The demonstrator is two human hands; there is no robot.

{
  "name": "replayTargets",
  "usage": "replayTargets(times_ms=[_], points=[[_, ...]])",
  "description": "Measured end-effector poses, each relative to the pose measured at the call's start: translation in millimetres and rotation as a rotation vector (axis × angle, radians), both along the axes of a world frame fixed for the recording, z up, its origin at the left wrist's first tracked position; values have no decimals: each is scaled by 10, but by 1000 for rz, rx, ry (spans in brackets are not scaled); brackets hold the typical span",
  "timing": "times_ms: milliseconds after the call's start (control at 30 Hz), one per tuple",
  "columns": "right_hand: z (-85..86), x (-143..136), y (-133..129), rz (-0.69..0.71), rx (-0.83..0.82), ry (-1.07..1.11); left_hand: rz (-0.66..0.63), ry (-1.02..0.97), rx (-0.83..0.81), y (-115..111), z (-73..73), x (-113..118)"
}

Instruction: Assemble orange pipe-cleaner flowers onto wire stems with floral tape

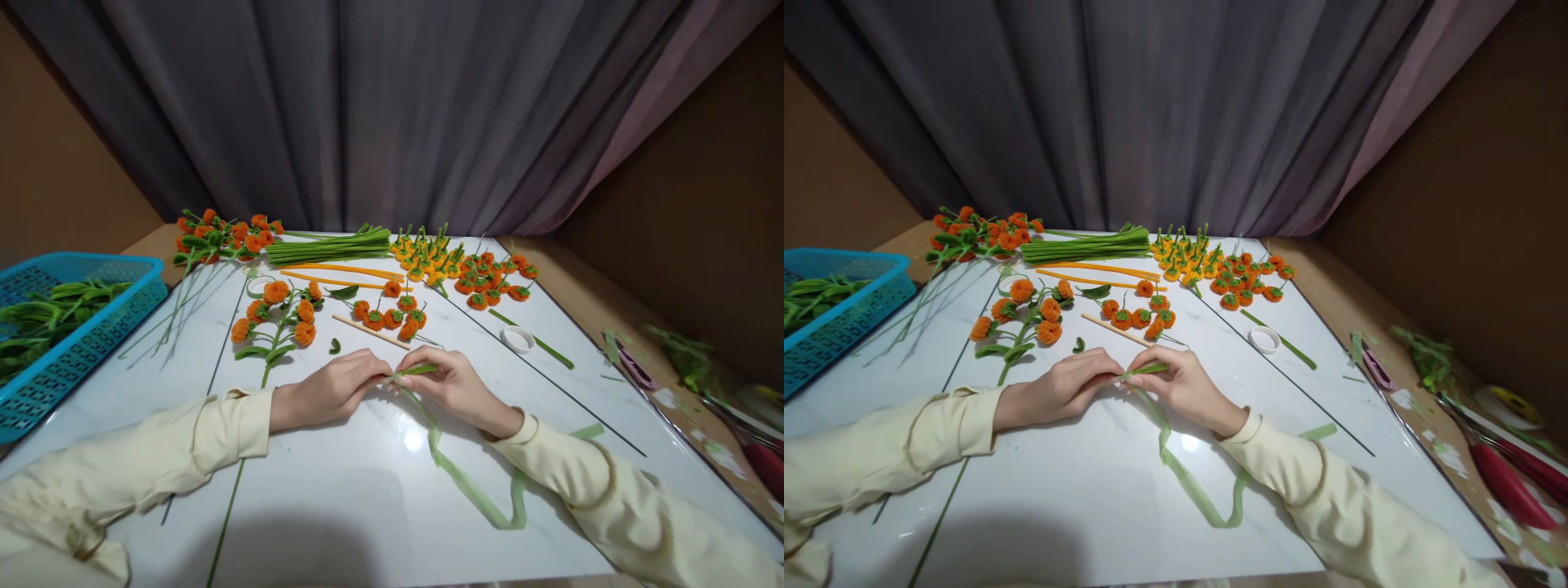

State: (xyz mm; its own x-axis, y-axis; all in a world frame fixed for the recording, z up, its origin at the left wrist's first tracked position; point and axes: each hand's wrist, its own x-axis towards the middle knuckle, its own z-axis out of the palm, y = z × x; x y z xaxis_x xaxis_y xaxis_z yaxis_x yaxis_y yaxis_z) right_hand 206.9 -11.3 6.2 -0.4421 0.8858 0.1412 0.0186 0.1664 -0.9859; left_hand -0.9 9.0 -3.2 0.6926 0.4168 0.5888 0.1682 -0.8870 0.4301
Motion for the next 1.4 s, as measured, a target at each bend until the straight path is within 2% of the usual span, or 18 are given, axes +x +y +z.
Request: replayTargets(times_ms=[267,567,667,833,900,1233,1400], points=[[10,-3,-9,4,16,-55,-32,-22,17,5,-11,2],[27,2,8,18,-123,19,26,41,-230,-4,12,2],[32,-4,11,30,-137,17,30,48,-372,-7,37,19],[45,-4,14,45,-126,14,3,10,-798,-36,109,68],[53,-4,13,50,-145,11,2,-11,-874,-41,119,82],[29,-13,42,188,-307,133,21,-43,-910,-52,115,83],[17,-6,47,182,-341,149,4,-83,-973,-63,117,93]])
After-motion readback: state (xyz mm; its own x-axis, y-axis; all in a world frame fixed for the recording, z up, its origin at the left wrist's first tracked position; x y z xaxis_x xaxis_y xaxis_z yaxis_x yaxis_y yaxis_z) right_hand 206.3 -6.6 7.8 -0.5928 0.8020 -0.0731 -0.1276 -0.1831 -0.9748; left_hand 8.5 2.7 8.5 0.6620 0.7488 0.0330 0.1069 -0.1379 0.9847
